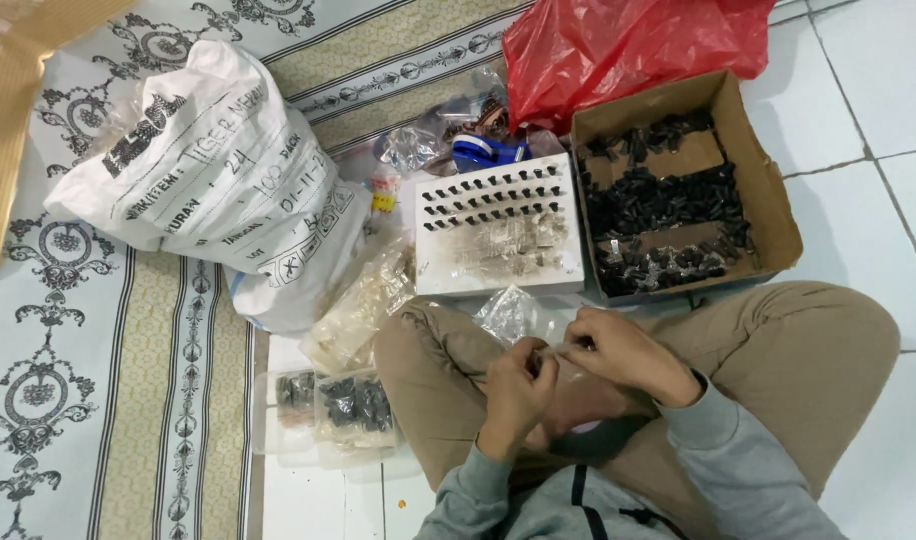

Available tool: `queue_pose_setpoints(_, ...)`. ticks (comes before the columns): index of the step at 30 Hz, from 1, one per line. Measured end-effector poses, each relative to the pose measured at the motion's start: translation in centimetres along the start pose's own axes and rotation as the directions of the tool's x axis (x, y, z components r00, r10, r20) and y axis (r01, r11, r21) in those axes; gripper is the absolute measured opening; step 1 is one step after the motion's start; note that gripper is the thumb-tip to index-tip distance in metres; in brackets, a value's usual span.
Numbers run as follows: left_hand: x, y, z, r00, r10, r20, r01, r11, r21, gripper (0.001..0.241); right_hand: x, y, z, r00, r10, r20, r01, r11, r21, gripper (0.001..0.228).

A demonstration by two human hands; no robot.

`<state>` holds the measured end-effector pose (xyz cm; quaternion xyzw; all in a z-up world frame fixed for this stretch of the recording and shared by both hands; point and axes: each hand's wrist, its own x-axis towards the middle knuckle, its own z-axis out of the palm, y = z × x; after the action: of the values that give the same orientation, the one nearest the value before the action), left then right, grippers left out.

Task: Sorting small black metal components from a cardboard box into a white plastic tray with individual slots and then into small plastic bags.

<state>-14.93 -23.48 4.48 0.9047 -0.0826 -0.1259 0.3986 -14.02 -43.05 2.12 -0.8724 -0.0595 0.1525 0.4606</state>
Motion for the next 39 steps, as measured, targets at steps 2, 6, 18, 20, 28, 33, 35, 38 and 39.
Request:
queue_pose_setpoints(2, 0.3, -0.3, -0.6, 0.999, -0.038, 0.031, 0.04, 0.997, -0.069, 0.02, -0.2, 0.0, -0.2, 0.997, 0.052, 0.057, -0.054, 0.998, 0.044, 0.021)
queue_pose_setpoints(6, 0.5, -0.1, 0.1, 0.986, -0.138, 0.094, 0.165, 0.893, -0.419, 0.017, -0.7, 3.1, 1.8, 0.961, 0.138, 0.238, -0.173, 0.976, 0.133, 0.023)
queue_pose_setpoints(18, 2.0, -3.5, 1.9, 0.885, -0.299, 0.357, 0.423, 0.196, -0.884, 0.004, 0.4, 2.1, 1.6, 0.97, 0.197, -0.146, -0.052, 0.747, 0.662, 0.017)
queue_pose_setpoints(20, 2.3, -4.2, 2.6, 0.889, -0.286, 0.357, 0.419, 0.196, -0.887, 0.003, 0.8, 2.1, 2.0, 0.953, 0.224, -0.204, -0.032, 0.744, 0.668, 0.018)
queue_pose_setpoints(28, 3.5, -6.8, 3.5, 0.893, -0.287, 0.346, 0.403, 0.17, -0.899, 0.008, 3.2, 6.4, 5.1, 0.955, 0.234, -0.183, 0.032, 0.532, 0.846, 0.026)
queue_pose_setpoints(33, 3.8, -4.5, 1.3, 0.904, -0.251, 0.346, 0.339, -0.072, -0.938, 0.006, 4.1, 5.9, 5.8, 0.968, 0.228, 0.103, -0.112, 0.031, 0.993, 0.029)
queue_pose_setpoints(35, 3.1, -3.8, 1.3, 0.897, -0.228, 0.38, 0.361, -0.119, -0.925, 0.006, 4.5, 6.7, 6.2, 0.964, 0.224, 0.145, -0.136, -0.053, 0.989, 0.032)
queue_pose_setpoints(38, 2.4, -2.5, 1.4, 0.929, -0.158, 0.335, 0.346, 0.046, -0.937, 0.028, 4.4, 6.3, 5.3, 0.954, 0.237, 0.185, -0.152, -0.151, 0.977, 0.031)
queue_pose_setpoints(39, 2.1, -2.1, 1.5, 0.956, -0.096, 0.277, 0.292, 0.258, -0.921, 0.05, 4.2, 6.0, 4.9, 0.948, 0.264, 0.176, -0.134, -0.171, 0.976, 0.028)
